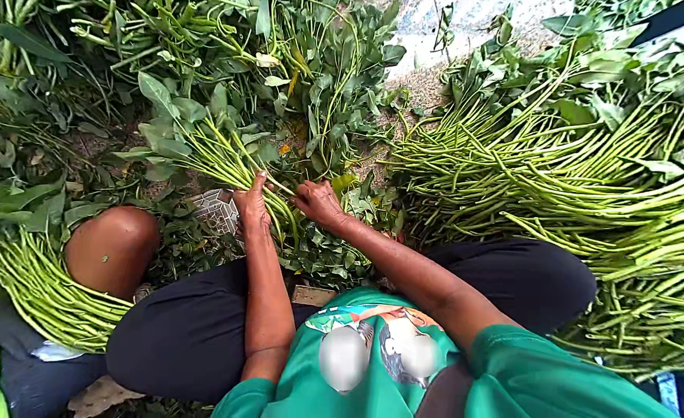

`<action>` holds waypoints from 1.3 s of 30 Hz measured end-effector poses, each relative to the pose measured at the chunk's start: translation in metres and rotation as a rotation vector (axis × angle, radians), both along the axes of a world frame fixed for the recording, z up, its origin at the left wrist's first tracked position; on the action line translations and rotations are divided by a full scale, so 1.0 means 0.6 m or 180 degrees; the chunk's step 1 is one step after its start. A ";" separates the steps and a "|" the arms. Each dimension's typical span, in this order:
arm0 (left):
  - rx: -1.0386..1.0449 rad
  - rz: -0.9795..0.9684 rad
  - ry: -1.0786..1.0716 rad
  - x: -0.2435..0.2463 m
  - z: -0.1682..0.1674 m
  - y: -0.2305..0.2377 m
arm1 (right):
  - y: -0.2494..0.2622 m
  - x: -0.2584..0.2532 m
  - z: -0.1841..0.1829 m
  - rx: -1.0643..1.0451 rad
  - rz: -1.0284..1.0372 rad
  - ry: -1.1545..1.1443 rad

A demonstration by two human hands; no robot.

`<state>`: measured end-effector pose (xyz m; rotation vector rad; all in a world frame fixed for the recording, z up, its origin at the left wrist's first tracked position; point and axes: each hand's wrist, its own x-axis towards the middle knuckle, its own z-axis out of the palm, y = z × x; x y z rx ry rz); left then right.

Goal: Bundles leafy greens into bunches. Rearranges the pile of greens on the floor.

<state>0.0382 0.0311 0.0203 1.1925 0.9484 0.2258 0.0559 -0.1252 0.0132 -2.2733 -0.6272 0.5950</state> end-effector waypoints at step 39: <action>0.0444 -0.0321 -0.0441 -0.026 0.082 0.010 | -0.141 -0.031 -0.051 -0.0771 0.0374 0.1155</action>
